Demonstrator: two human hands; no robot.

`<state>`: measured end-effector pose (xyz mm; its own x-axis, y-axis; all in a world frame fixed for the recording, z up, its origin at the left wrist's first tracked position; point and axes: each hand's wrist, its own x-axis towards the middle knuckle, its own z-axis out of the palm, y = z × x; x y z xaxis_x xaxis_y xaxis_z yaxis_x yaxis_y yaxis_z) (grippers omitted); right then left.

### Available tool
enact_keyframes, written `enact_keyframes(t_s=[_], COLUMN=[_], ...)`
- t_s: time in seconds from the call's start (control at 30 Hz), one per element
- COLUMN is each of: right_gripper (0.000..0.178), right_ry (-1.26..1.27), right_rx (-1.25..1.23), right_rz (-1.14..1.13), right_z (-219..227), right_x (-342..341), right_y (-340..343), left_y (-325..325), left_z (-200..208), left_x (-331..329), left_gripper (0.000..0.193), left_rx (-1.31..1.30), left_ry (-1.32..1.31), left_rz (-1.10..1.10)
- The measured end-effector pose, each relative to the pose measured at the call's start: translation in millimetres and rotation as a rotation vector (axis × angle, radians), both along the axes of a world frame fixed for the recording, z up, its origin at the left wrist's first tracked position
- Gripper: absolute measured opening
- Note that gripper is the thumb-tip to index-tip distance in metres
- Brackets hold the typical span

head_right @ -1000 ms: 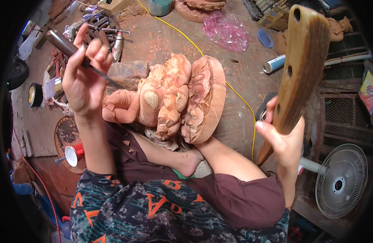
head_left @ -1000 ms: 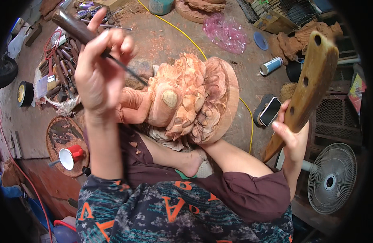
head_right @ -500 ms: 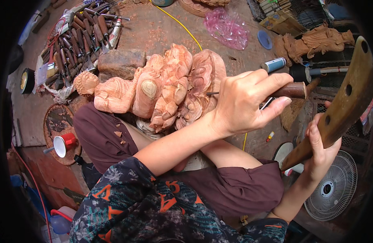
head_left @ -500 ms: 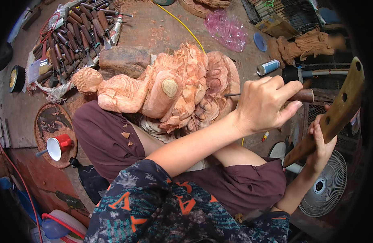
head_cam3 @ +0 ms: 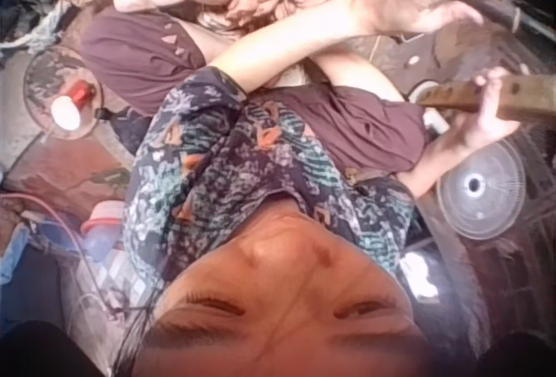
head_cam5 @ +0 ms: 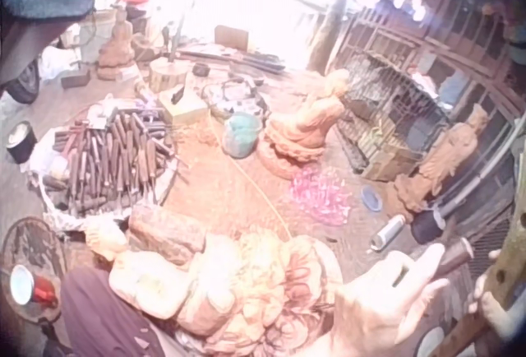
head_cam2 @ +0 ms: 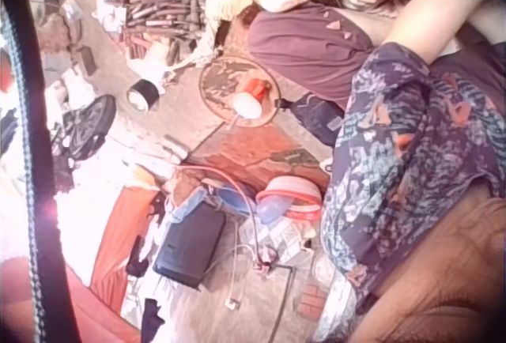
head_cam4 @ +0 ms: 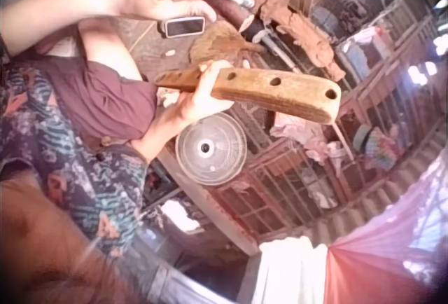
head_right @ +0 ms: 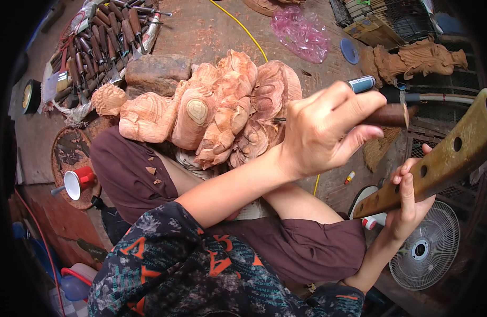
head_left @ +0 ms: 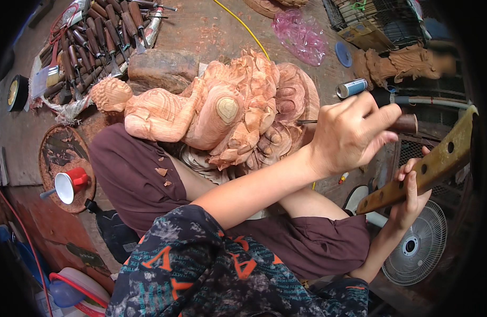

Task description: The person carves a wooden sculpture of a reclining figure using a chisel and a wooden mallet. They repeatedly strike the chisel to shape the wood, occasionally switching tools and adjusting their grip.

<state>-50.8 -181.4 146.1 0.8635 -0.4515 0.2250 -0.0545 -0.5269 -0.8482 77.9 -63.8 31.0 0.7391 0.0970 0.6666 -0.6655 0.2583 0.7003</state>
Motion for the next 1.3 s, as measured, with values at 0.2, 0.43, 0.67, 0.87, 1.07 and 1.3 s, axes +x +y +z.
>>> enact_keyframes(t_s=[0.2,0.43,0.67,0.87,1.07,1.3], right_gripper=[0.057,0.055,0.055,0.064,0.05,0.067], right_ry=[0.01,0.027,0.171,0.149,0.149,-0.037], right_rx=[-0.029,-0.084,-0.588,-0.618,-0.543,-0.317], right_rz=[0.01,0.038,-0.138,-0.143,-0.119,-0.131], right_z=[-2,2,-8,-4,3,4], right_x=[-1,1,-3,-1,-5,-1], right_y=[4,10,12,19,16,24], left_y=[2,-1,-2,3,3,9], left_z=[2,-5,-8,-14,-13,-15], left_x=[-2,-1,0,-3,-2,-5], left_gripper=[0.033,0.034,0.034,0.034,0.033,0.033], left_rx=[-0.025,-0.097,-0.121,-0.165,-0.153,-0.201], left_ry=[0.07,0.044,0.089,0.067,0.067,0.055], left_rz=[0.0,-0.012,-0.01,-0.01,-0.032,-0.067])
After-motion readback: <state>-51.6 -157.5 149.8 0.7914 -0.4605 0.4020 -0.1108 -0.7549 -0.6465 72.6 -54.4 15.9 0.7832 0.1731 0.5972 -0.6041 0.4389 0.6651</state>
